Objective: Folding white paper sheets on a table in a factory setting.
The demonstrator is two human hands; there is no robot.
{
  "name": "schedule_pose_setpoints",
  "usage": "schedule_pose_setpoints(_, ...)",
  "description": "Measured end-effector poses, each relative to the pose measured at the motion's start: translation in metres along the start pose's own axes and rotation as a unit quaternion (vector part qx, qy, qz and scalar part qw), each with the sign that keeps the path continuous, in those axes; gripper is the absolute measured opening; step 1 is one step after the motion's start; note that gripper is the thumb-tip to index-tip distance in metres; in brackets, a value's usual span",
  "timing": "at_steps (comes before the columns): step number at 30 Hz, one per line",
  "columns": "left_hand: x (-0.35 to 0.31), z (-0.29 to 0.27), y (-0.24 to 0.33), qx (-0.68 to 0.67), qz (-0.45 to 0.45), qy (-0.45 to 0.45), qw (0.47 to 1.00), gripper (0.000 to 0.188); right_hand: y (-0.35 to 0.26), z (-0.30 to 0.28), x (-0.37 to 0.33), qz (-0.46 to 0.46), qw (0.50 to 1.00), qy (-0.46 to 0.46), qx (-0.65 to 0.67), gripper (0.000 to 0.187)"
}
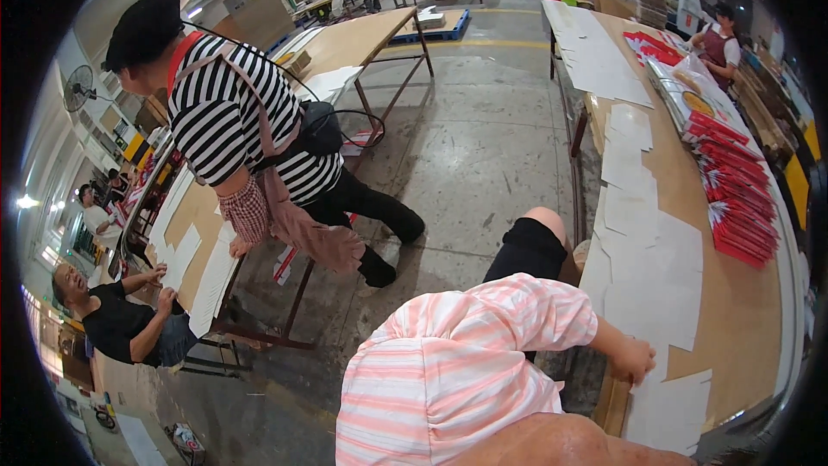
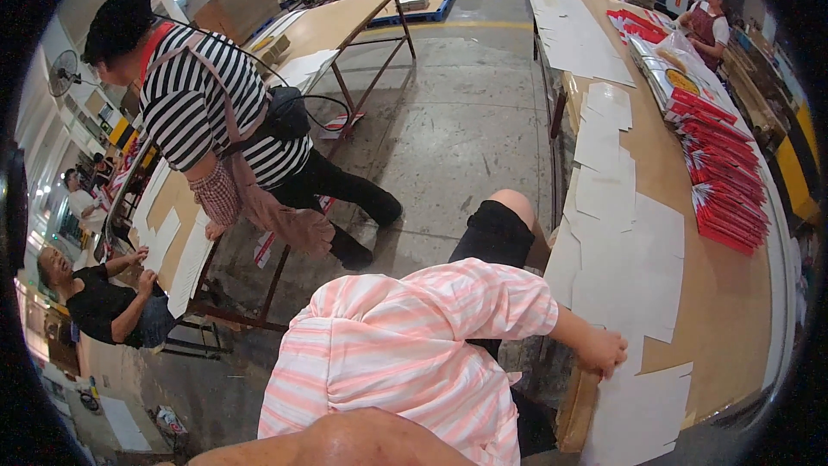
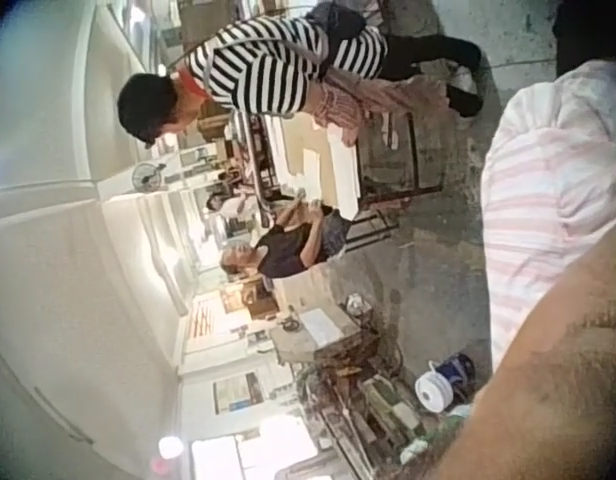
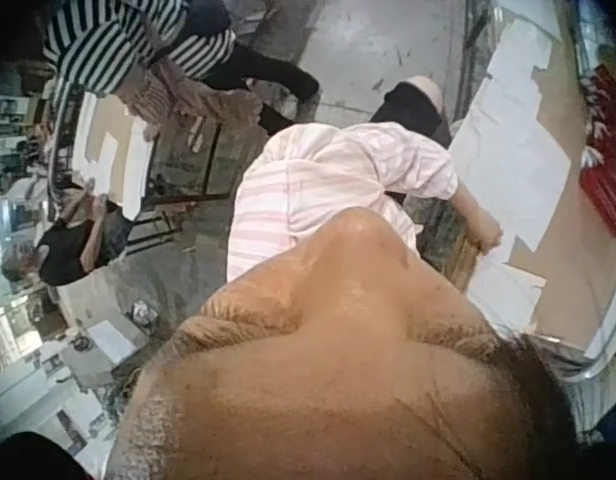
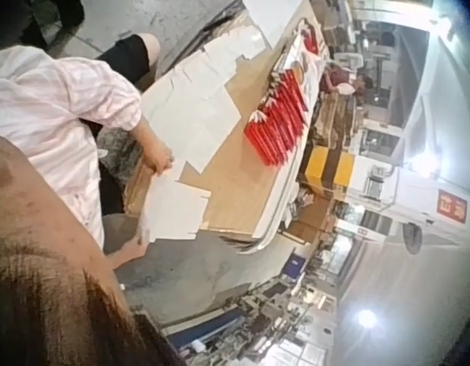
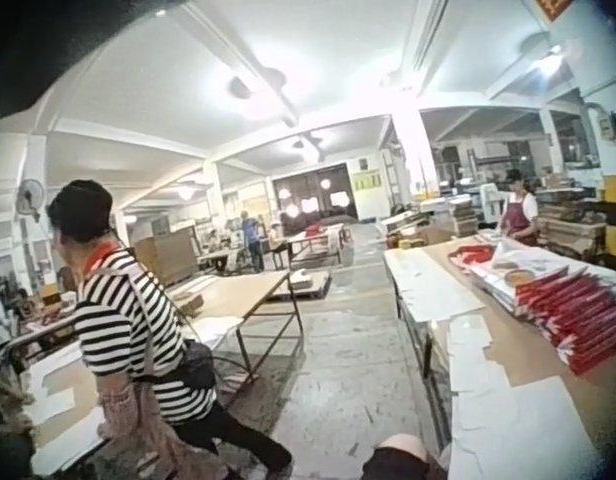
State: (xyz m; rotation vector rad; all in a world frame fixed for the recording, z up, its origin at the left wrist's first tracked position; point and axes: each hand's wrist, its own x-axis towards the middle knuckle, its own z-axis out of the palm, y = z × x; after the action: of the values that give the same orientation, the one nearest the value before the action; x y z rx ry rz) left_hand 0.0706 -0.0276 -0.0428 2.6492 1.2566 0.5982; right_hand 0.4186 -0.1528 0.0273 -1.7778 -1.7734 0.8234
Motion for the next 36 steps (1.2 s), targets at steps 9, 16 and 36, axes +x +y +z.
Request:
schedule_pose_setpoints(9, 0.017, 0.039, 0.083, 0.008, -0.087, 0.214, 0.973, 0.018, 0.042, 0.081, 0.046, -0.008, 0.809, 0.237, -0.538, 0.064)
schedule_pose_setpoints(16, 0.000, 0.021, 0.032, 0.052, -0.076, 0.137, 0.986, 0.013, -0.012, 0.064, 0.019, -0.137, 0.829, 0.275, -0.468, 0.061)
schedule_pose_setpoints(36, -0.042, -0.017, 0.057, 0.103, 0.140, 0.027, 0.984, 0.035, -0.077, 0.129, 0.080, -0.298, 0.893, 0.120, -0.315, 0.051)
